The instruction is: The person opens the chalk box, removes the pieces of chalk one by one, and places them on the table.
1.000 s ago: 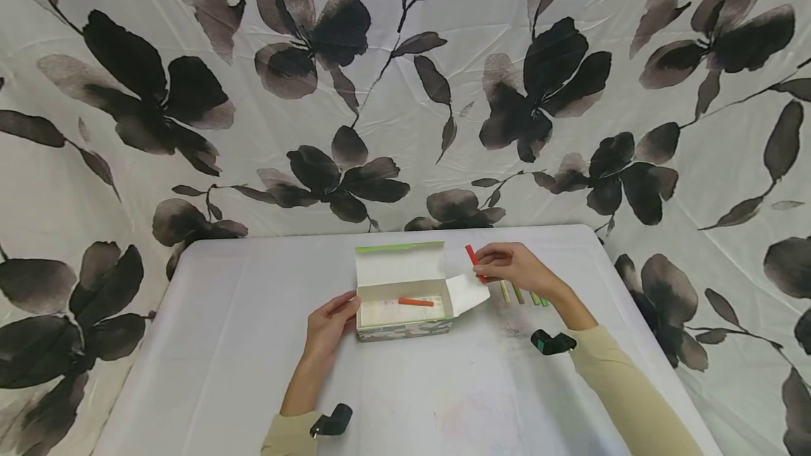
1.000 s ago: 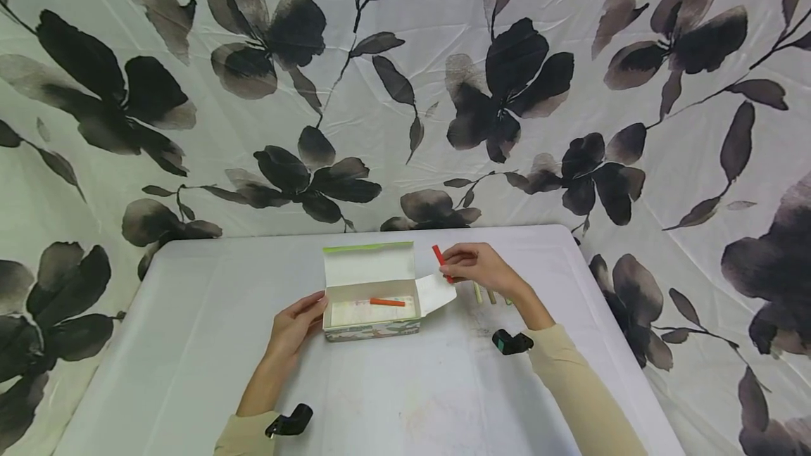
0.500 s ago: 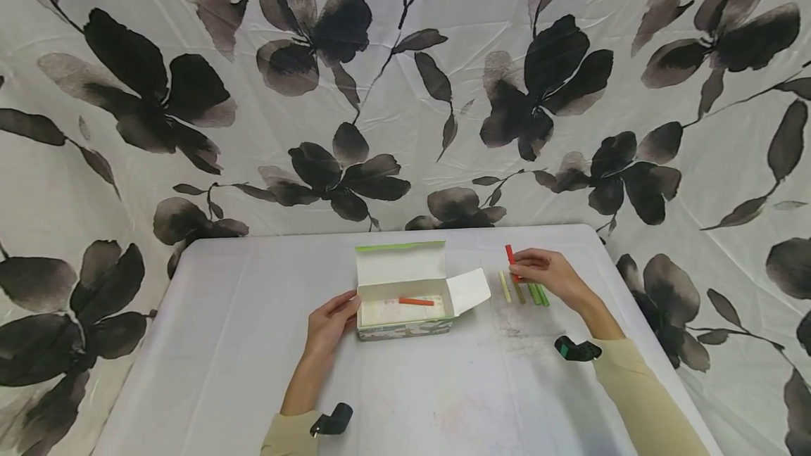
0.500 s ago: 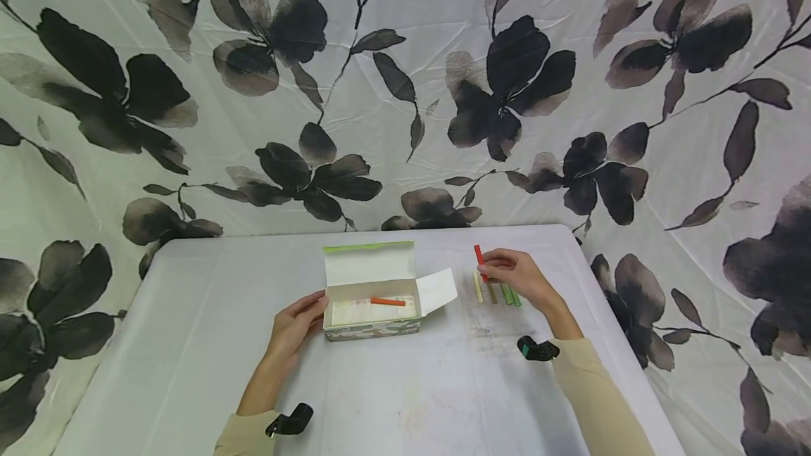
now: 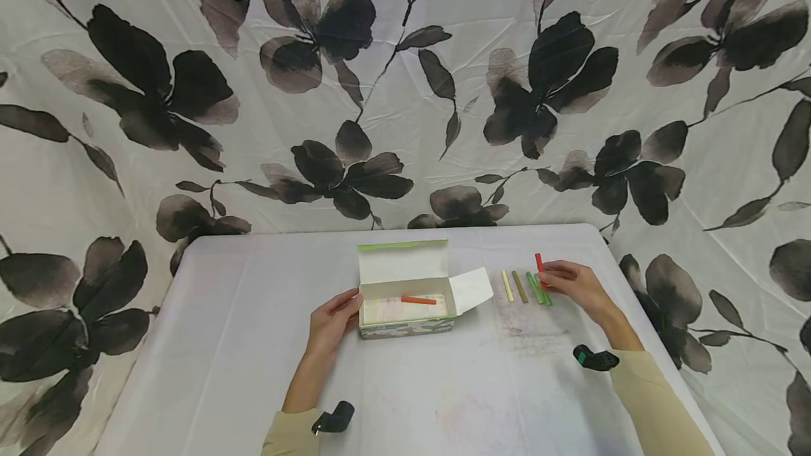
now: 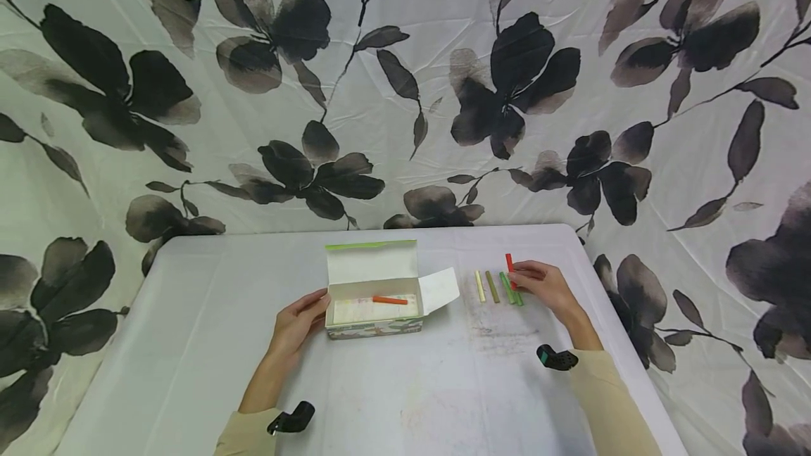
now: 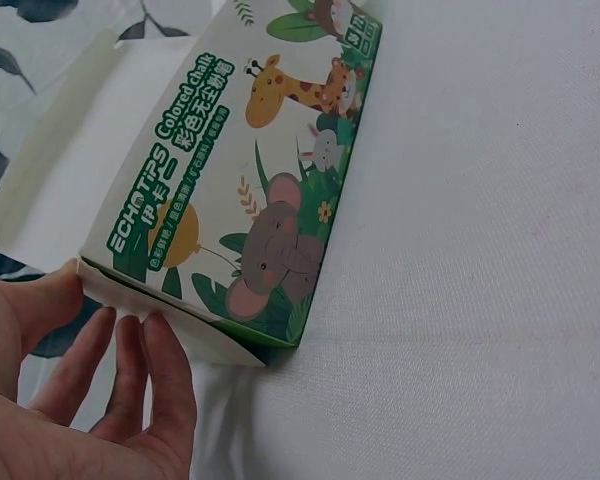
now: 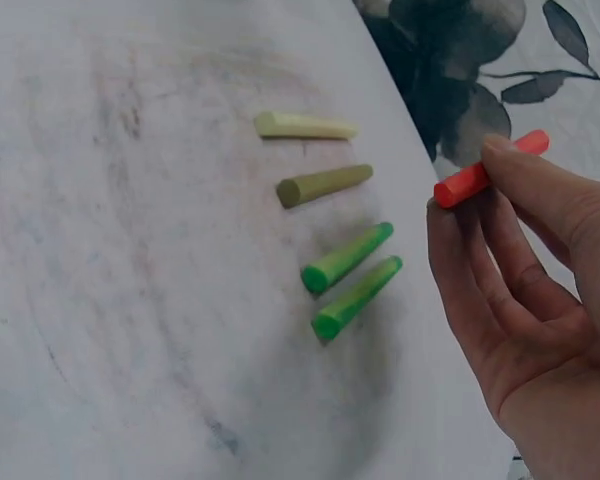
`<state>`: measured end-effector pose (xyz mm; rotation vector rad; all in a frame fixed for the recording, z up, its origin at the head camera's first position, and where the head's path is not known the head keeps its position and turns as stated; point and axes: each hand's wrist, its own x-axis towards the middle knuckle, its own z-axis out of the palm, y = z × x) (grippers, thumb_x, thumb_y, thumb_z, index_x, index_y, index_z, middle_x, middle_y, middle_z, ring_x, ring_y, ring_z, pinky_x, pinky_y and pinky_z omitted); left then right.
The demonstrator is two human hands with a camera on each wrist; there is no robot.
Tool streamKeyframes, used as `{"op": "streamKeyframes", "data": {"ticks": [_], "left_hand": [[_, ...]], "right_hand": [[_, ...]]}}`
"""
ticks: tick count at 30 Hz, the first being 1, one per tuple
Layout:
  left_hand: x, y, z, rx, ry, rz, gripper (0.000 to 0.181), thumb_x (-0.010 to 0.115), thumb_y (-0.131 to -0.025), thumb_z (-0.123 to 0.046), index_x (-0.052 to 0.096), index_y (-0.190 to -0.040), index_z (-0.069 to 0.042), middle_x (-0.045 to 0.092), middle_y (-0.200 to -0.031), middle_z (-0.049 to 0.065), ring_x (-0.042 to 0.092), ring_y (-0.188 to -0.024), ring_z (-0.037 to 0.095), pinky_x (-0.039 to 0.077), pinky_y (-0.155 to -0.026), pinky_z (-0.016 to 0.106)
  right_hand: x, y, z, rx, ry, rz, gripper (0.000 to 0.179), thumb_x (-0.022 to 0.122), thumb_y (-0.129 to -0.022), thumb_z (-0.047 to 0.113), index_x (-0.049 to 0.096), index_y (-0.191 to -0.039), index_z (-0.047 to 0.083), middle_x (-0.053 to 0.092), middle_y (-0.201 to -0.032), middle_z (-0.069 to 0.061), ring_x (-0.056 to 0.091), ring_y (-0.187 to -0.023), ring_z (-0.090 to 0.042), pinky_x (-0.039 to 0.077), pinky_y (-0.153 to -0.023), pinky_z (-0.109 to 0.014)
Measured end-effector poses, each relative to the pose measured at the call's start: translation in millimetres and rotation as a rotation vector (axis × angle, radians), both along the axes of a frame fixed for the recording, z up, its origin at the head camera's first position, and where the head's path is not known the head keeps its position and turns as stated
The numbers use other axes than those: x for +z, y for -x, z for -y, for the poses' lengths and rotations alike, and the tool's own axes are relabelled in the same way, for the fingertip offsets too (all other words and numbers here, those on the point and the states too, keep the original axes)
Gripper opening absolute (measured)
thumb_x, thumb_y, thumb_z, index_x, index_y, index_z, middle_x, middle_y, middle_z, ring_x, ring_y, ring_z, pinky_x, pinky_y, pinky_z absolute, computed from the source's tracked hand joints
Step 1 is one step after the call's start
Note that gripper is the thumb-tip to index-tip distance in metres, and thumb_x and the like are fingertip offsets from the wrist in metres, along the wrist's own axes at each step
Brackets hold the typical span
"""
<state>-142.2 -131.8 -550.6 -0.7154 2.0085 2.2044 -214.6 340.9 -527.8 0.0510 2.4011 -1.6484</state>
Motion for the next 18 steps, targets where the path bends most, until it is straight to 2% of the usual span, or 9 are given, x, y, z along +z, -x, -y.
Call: {"op": "streamKeyframes", "data": {"ticks": [5,8,12,18], "left_hand": [[-0.4,-0.7,-0.4,-0.006,0.002,-0.008,0.043,0.076,-0.095,-0.018,0.066,-0.133,0.000,0.070,-0.116,0.014,0.071,-0.100,0.022,0.058,-0.081,0.025],[-0.4,-0.7,-0.4,-0.009,-0.003,-0.009,0.042,0.076,-0.096,-0.018,0.066,-0.133,0.001,0.070,-0.116,0.014,0.071,-0.101,0.023,0.058,-0.080,0.024],[0.1,-0.7,-0.7,-0.005,-0.009,-0.010,0.041,0.075,-0.096,-0.016,0.066,-0.132,0.001,0.069,-0.118,0.017,0.071,-0.101,0.023,0.058,-0.078,0.023],[1.3,-1.7,0.2,-0.009,-0.007,-0.008,0.042,0.076,-0.096,-0.018,0.066,-0.133,0.000,0.070,-0.117,0.015,0.071,-0.100,0.022,0.058,-0.081,0.025]], "right_hand": [[-6.0,-5.8,-10,-0.042,-0.045,0.003,0.059,0.074,-0.098,0.027,0.054,-0.140,-0.009,0.067,-0.128,-0.018,0.069,-0.095,-0.002,0.058,-0.091,-0.031],[-10.0,-9.1,-14,-0.061,-0.078,0.005,0.060,0.074,-0.098,0.028,0.054,-0.140,-0.011,0.069,-0.123,-0.017,0.069,-0.093,-0.003,0.058,-0.088,-0.027],[-17.2,-12.3,-18,-0.088,-0.162,0.020,0.059,0.073,-0.098,0.031,0.058,-0.137,-0.009,0.073,-0.116,-0.012,0.068,-0.092,-0.002,0.054,-0.086,-0.022],[-28.9,-12.8,-20,-0.093,-0.242,0.006,0.045,0.074,-0.098,0.022,0.064,-0.127,-0.010,0.075,-0.107,-0.013,0.065,-0.085,-0.002,0.055,-0.075,-0.018]]}}
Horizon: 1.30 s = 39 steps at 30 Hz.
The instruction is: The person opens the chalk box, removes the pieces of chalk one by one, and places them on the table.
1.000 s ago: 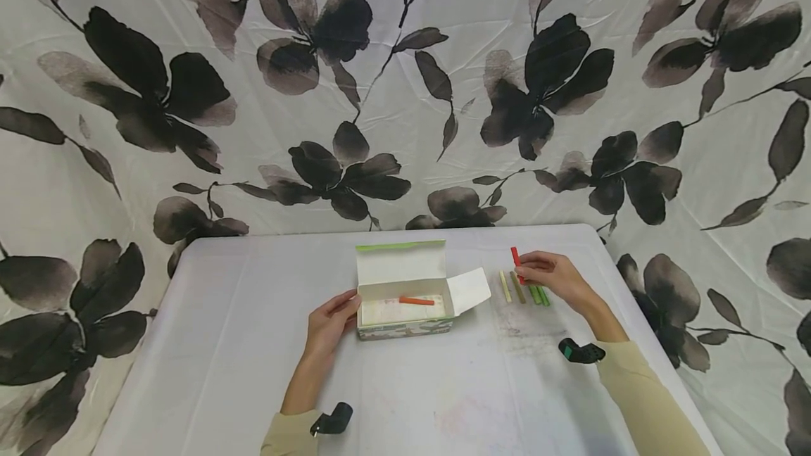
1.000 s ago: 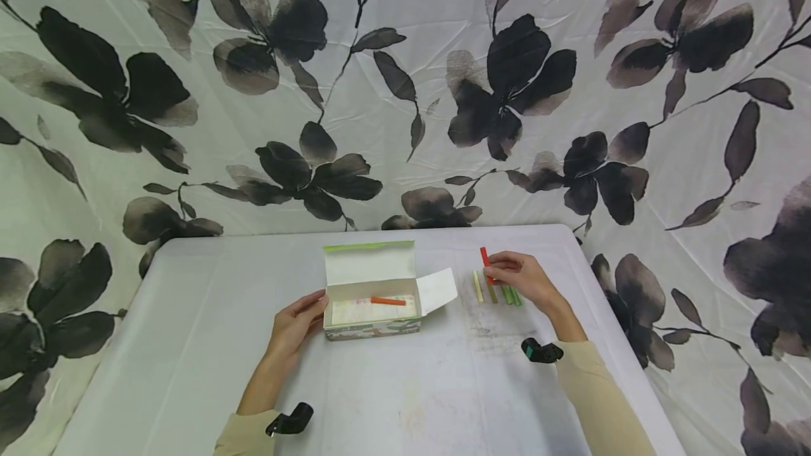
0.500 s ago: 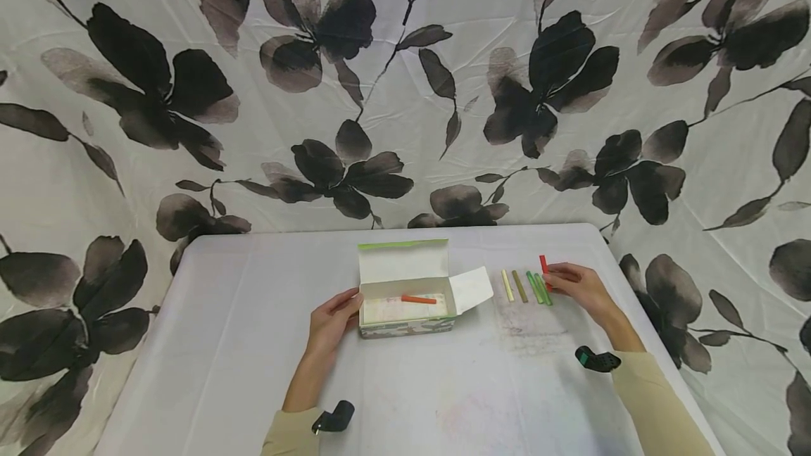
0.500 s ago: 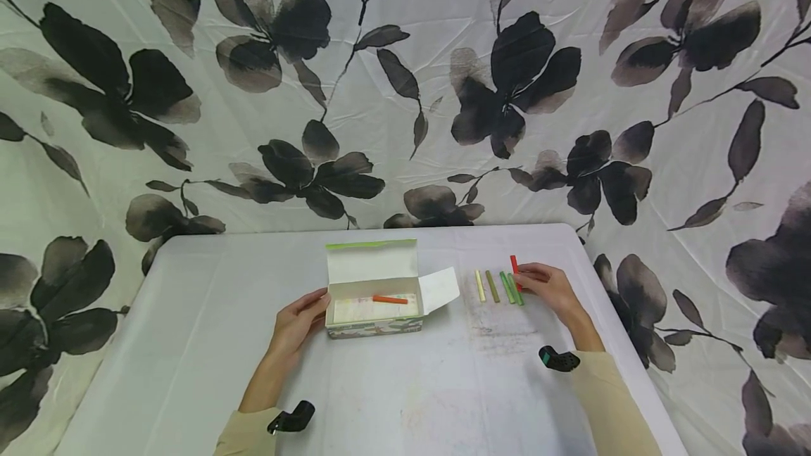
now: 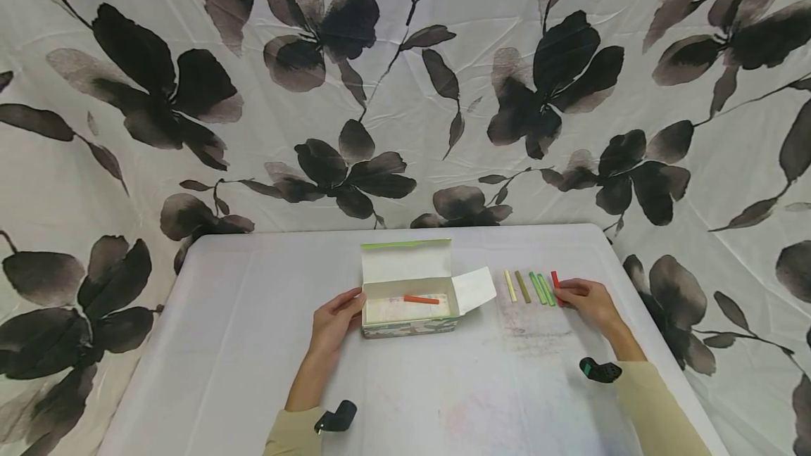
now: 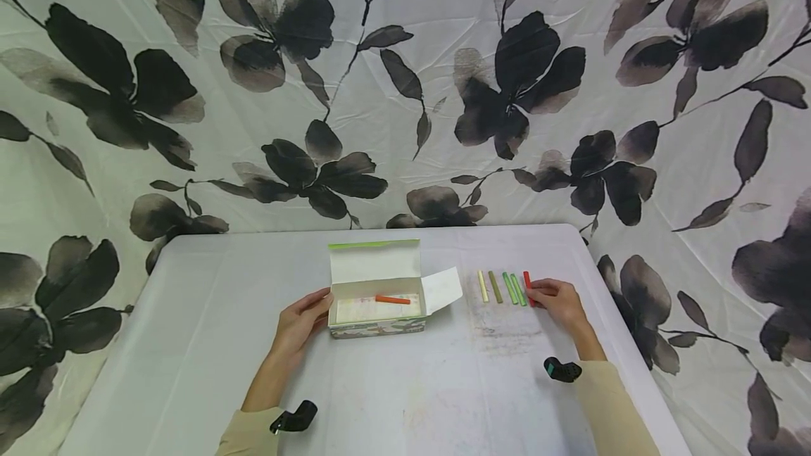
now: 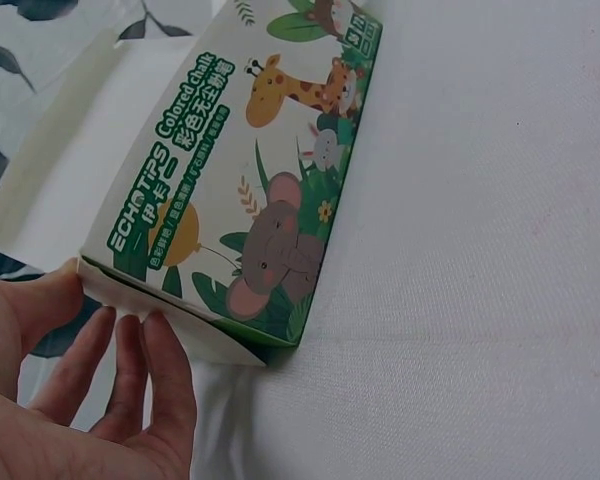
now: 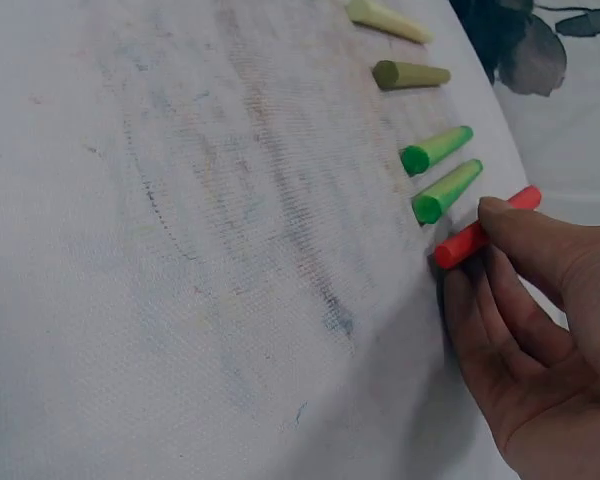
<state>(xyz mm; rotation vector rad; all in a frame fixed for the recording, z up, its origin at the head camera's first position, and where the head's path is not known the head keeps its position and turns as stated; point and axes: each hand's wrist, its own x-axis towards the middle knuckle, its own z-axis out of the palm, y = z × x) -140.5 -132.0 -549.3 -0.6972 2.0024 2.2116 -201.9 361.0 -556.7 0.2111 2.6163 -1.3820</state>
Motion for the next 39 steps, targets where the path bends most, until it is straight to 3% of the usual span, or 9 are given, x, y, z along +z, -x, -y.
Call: {"op": "streamKeyframes", "data": {"ticks": [9,13,17,21,32,36,39], "left_hand": [[-2.0,1.2,-0.2,0.011,0.011,0.008,0.043,0.077,-0.095,-0.019,0.067,-0.132,0.000,0.071,-0.115,0.012,0.070,-0.098,0.021,0.058,-0.078,0.024],[-1.5,0.8,-0.2,0.005,0.011,0.008,0.044,0.077,-0.095,-0.019,0.066,-0.133,-0.001,0.071,-0.114,0.011,0.070,-0.100,0.022,0.058,-0.082,0.025],[0.2,-0.3,0.2,0.002,0.013,0.008,0.044,0.077,-0.095,-0.019,0.066,-0.134,-0.001,0.070,-0.114,0.010,0.070,-0.099,0.021,0.058,-0.084,0.028],[-1.2,0.7,0.3,0.005,0.011,0.007,0.042,0.076,-0.096,-0.017,0.066,-0.132,0.000,0.071,-0.115,0.013,0.070,-0.097,0.020,0.058,-0.079,0.024],[-2.0,2.2,1.2,-0.003,-0.007,0.002,0.042,0.076,-0.095,-0.016,0.066,-0.132,0.001,0.071,-0.108,0.006,0.068,-0.090,0.012,0.057,-0.075,0.020],[-1.3,1.5,1.4,-0.005,-0.001,0.004,0.043,0.077,-0.095,-0.017,0.066,-0.132,0.000,0.071,-0.110,0.007,0.068,-0.093,0.015,0.057,-0.075,0.020],[-1.0,1.4,1.2,-0.009,0.001,0.004,0.043,0.076,-0.095,-0.017,0.066,-0.133,0.001,0.071,-0.110,0.007,0.069,-0.096,0.018,0.057,-0.075,0.020]], "right_hand": [[-0.6,-0.7,5,0.022,-0.113,-0.073,0.032,0.074,-0.097,0.014,0.068,-0.115,-0.011,0.074,-0.099,-0.019,0.068,-0.081,-0.011,0.055,-0.068,-0.022],[4.2,0.0,6,0.022,-0.174,-0.084,0.030,0.069,-0.100,0.017,0.069,-0.115,-0.009,0.073,-0.101,-0.020,0.068,-0.088,-0.024,0.054,-0.073,-0.031],[11.9,2.7,6,0.029,-0.212,-0.119,0.030,0.067,-0.102,0.019,0.070,-0.115,-0.008,0.073,-0.103,-0.020,0.067,-0.092,-0.026,0.052,-0.076,-0.034],[22.6,4.6,8,0.046,-0.209,-0.151,0.030,0.066,-0.102,0.019,0.070,-0.115,-0.008,0.073,-0.105,-0.021,0.068,-0.091,-0.024,0.053,-0.074,-0.030],[54.4,8.4,22,0.158,-0.173,-0.239,0.030,0.064,-0.104,0.021,0.070,-0.116,-0.006,0.072,-0.108,-0.022,0.069,-0.097,-0.037,0.055,-0.075,-0.028],[65.1,9.4,32,0.199,-0.159,-0.263,0.029,0.064,-0.104,0.021,0.070,-0.114,-0.006,0.073,-0.106,-0.022,0.068,-0.098,-0.043,0.055,-0.074,-0.026],[72.7,9.7,41,0.227,-0.157,-0.286,0.026,0.065,-0.103,0.020,0.071,-0.112,-0.004,0.073,-0.105,-0.019,0.068,-0.096,-0.039,0.056,-0.075,-0.028]]}}
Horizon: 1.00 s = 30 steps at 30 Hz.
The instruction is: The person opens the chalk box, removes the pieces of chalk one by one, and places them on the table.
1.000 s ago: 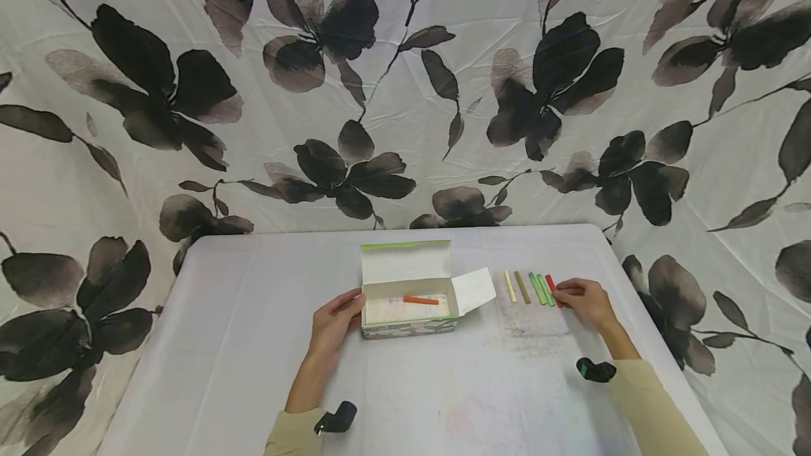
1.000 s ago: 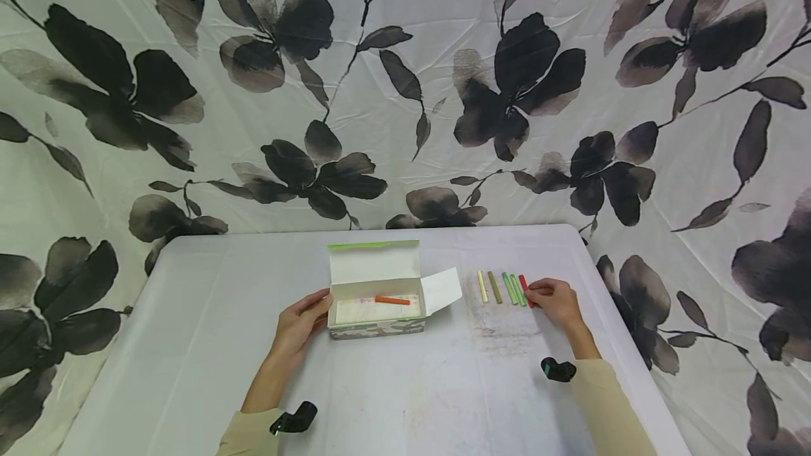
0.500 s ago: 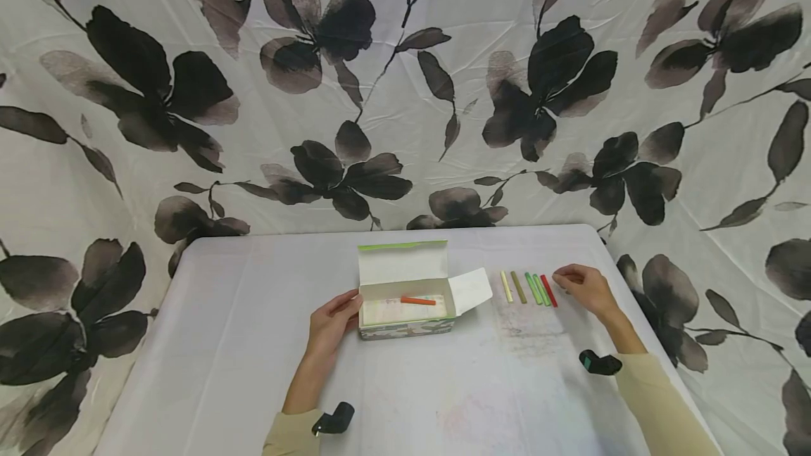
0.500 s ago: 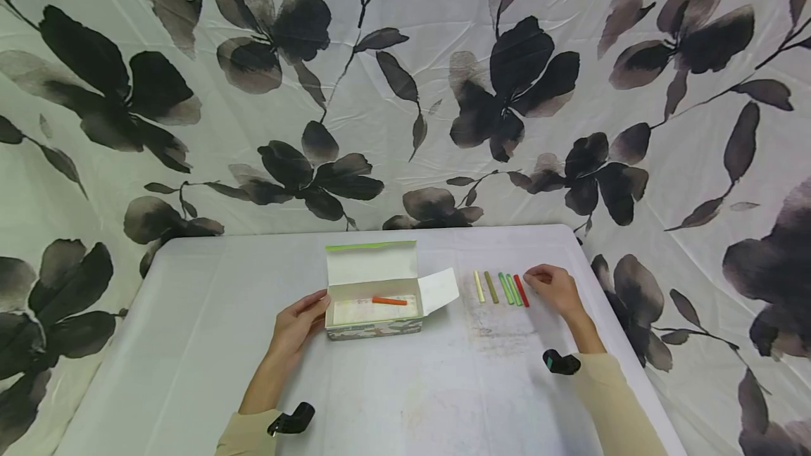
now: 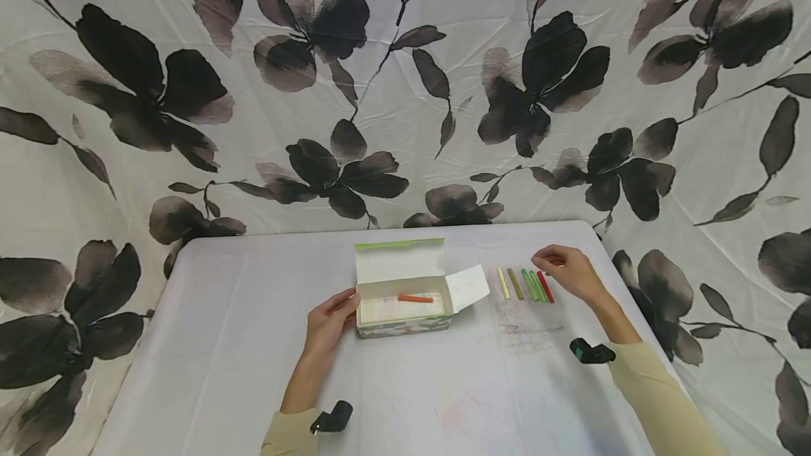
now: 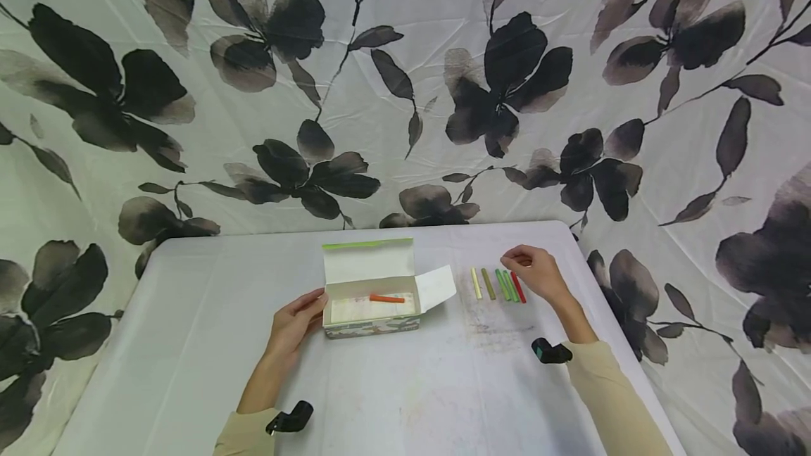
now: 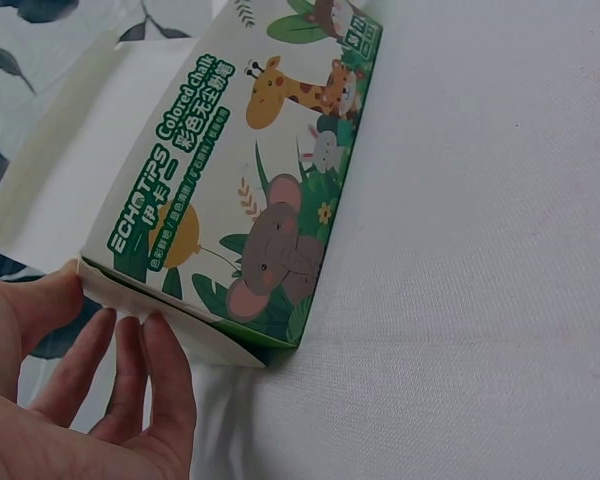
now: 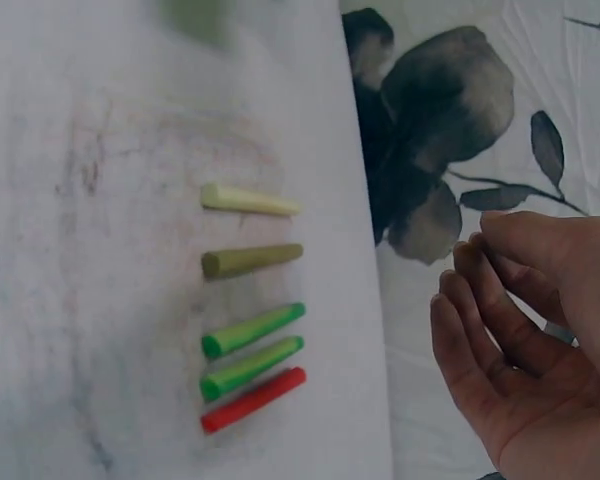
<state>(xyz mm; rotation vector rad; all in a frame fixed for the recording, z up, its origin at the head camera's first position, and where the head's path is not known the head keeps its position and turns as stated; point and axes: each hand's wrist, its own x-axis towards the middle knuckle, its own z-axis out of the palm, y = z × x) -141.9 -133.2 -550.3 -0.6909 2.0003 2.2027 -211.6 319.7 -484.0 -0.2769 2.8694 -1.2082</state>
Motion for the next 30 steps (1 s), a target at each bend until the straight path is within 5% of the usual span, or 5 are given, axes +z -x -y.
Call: {"op": "streamKeyframes", "data": {"ticks": [16,30], "left_hand": [[1.0,-0.4,0.0,-0.013,0.007,0.000,0.043,0.075,-0.096,-0.018,0.065,-0.134,0.000,0.070,-0.116,0.014,0.069,-0.093,0.016,0.057,-0.076,0.019],[1.6,-1.2,-1.0,0.003,0.027,0.018,0.044,0.076,-0.096,-0.021,0.066,-0.134,-0.001,0.069,-0.112,0.009,0.069,-0.100,0.021,0.057,-0.077,0.020]], "right_hand": [[25.3,2.5,73,0.211,0.100,-0.050,0.017,0.071,-0.098,0.013,0.073,-0.109,-0.001,0.073,-0.099,-0.011,0.069,-0.093,-0.027,0.057,-0.086,-0.040],[7.2,8.3,134,0.406,0.138,0.011,0.020,0.078,-0.091,0.005,0.073,-0.108,-0.003,0.073,-0.097,-0.009,0.068,-0.089,-0.019,0.057,-0.080,-0.029]]}}
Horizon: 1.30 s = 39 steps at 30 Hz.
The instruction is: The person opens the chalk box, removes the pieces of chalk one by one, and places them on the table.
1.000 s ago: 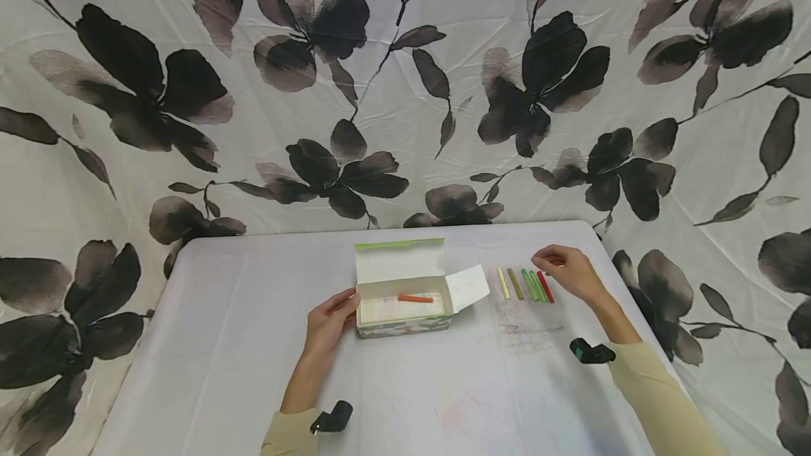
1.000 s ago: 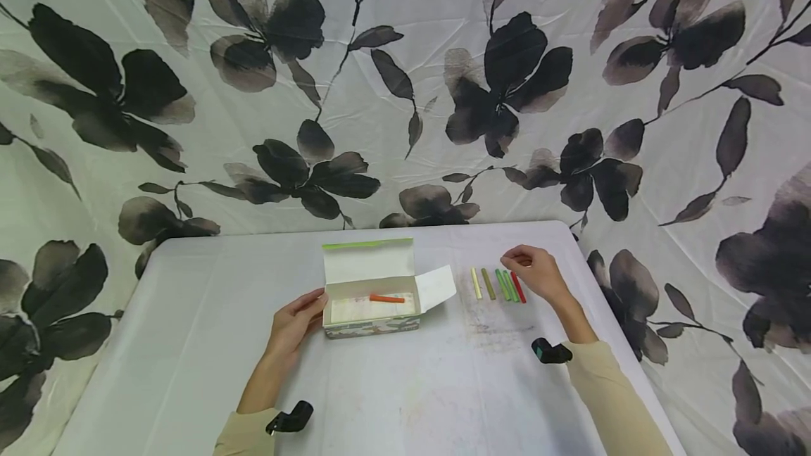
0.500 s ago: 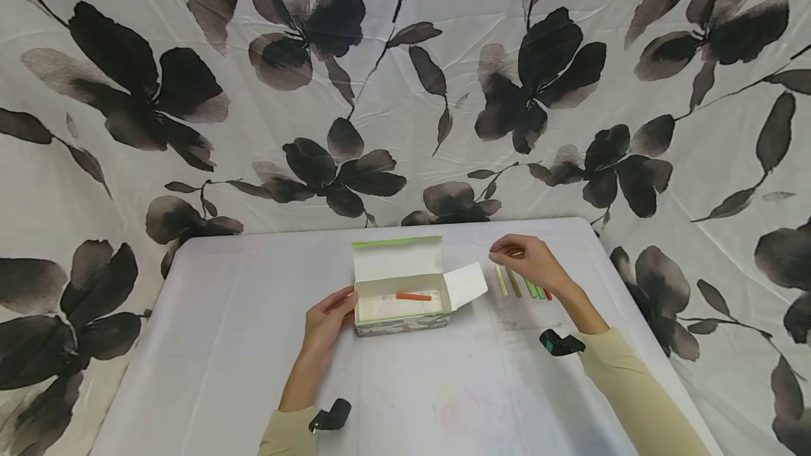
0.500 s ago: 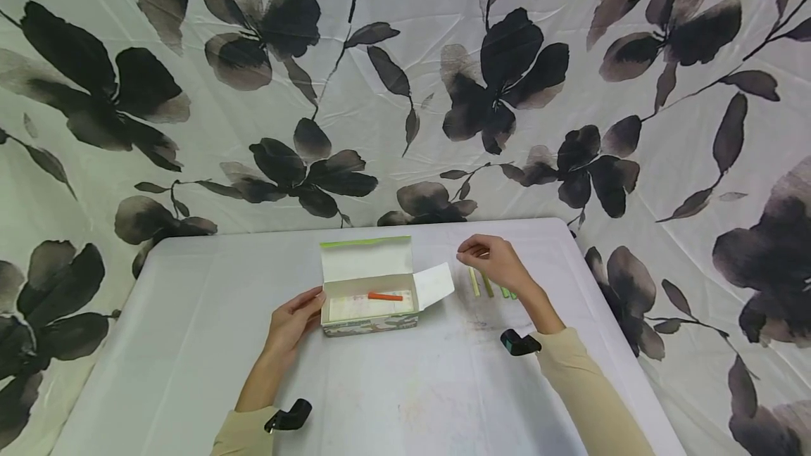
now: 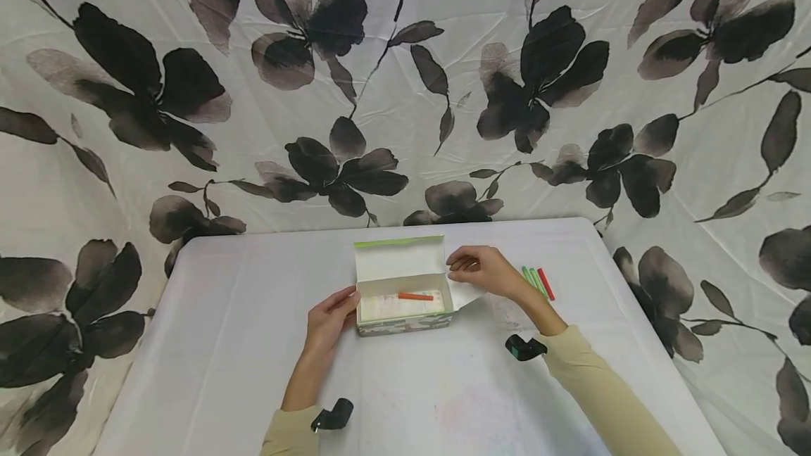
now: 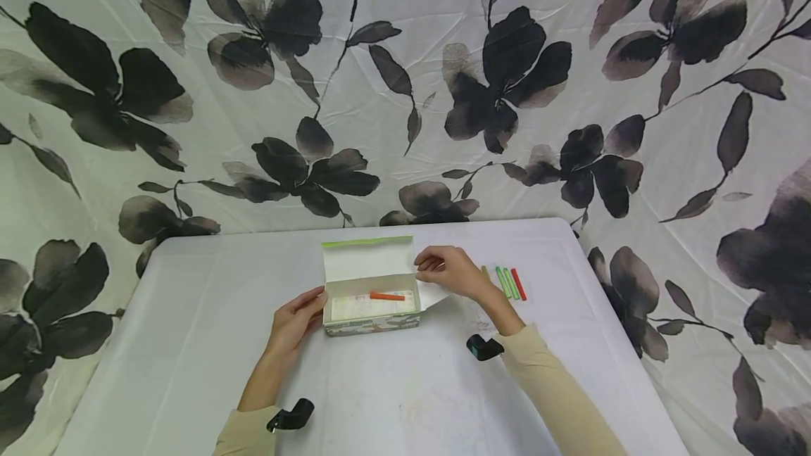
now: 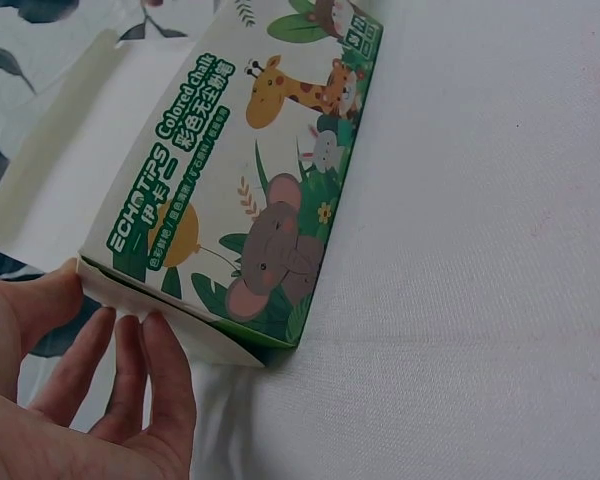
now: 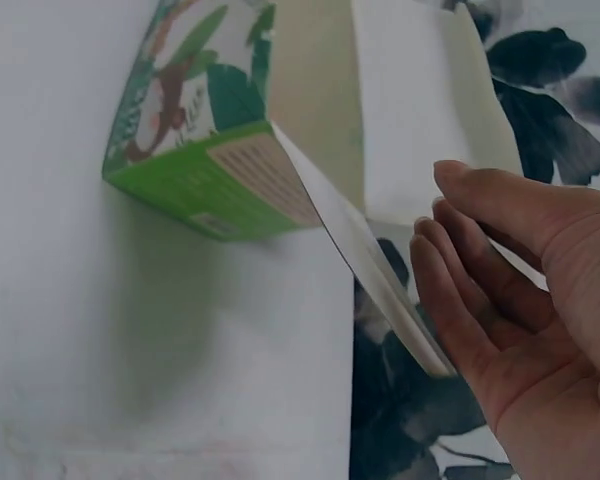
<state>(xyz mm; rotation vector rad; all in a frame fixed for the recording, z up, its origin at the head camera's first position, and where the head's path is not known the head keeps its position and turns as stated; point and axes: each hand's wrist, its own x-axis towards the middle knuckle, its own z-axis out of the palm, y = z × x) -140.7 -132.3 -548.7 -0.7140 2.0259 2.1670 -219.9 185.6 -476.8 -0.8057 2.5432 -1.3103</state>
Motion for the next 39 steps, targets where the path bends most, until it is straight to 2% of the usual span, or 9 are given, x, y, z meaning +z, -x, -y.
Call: {"op": "streamKeyframes", "data": {"ticks": [5,10,16,21,25,32,39], "left_hand": [[0.4,-0.5,0.6,-0.003,-0.019,-0.009,0.043,0.076,-0.096,-0.018,0.065,-0.134,0.000,0.070,-0.113,0.010,0.069,-0.094,0.016,0.057,-0.077,0.020],[-0.5,-0.7,-0.8,-0.005,-0.030,-0.018,0.044,0.076,-0.095,-0.019,0.066,-0.133,0.000,0.070,-0.113,0.011,0.070,-0.096,0.018,0.057,-0.079,0.022],[0.4,-1.0,-1.5,-0.004,-0.016,-0.017,0.044,0.076,-0.095,-0.020,0.066,-0.133,-0.001,0.070,-0.112,0.009,0.070,-0.099,0.021,0.057,-0.081,0.024],[0.4,-1.8,-0.7,0.001,-0.030,-0.019,0.045,0.077,-0.095,-0.021,0.065,-0.134,-0.001,0.071,-0.114,0.010,0.070,-0.099,0.021,0.057,-0.080,0.023],[-1.2,-2.0,0.2,0.007,-0.023,-0.017,0.045,0.077,-0.095,-0.021,0.066,-0.134,-0.001,0.071,-0.113,0.010,0.070,-0.099,0.021,0.057,-0.078,0.022],[-4.3,0.1,-0.6,0.017,-0.023,-0.017,0.042,0.076,-0.096,-0.019,0.067,-0.133,-0.001,0.070,-0.119,0.015,0.070,-0.102,0.025,0.057,-0.076,0.021],[-3.9,-0.4,0.5,0.013,-0.030,-0.022,0.042,0.076,-0.096,-0.020,0.067,-0.132,-0.001,0.069,-0.121,0.016,0.070,-0.104,0.025,0.058,-0.078,0.022]], "right_hand": [[-7.9,-2.1,17,0.083,-0.001,0.007,0.019,0.077,-0.092,0.004,0.072,-0.108,-0.003,0.073,-0.098,-0.010,0.069,-0.090,-0.020,0.058,-0.081,-0.030],[-16.3,-4.5,30,0.139,-0.024,-0.007,0.017,0.075,-0.092,0.000,0.071,-0.108,-0.003,0.073,-0.099,-0.014,0.070,-0.090,-0.020,0.058,-0.081,-0.028],[-24.5,-8.6,45,0.184,-0.109,-0.042,0.018,0.074,-0.093,0.000,0.070,-0.110,-0.008,0.073,-0.101,-0.018,0.070,-0.090,-0.022,0.058,-0.080,-0.026],[-32.7,-12.0,60,0.220,-0.193,-0.107,0.014,0.073,-0.092,-0.003,0.071,-0.105,-0.008,0.073,-0.096,-0.015,0.067,-0.083,-0.018,0.057,-0.074,-0.025],[-39.9,-15.7,71,0.209,-0.249,-0.158,0.009,0.072,-0.091,-0.005,0.071,-0.100,-0.006,0.073,-0.091,-0.012,0.063,-0.076,-0.016,0.055,-0.070,-0.027],[-47.7,-20.2,84,0.108,-0.373,-0.192,0.007,0.072,-0.091,-0.005,0.073,-0.098,-0.004,0.072,-0.091,-0.012,0.057,-0.073,-0.016,0.052,-0.069,-0.031],[-44.8,-21.8,92,0.101,-0.502,-0.240,0.008,0.073,-0.090,-0.007,0.073,-0.096,-0.002,0.070,-0.088,-0.012,0.063,-0.077,-0.023,0.055,-0.071,-0.037]]}}
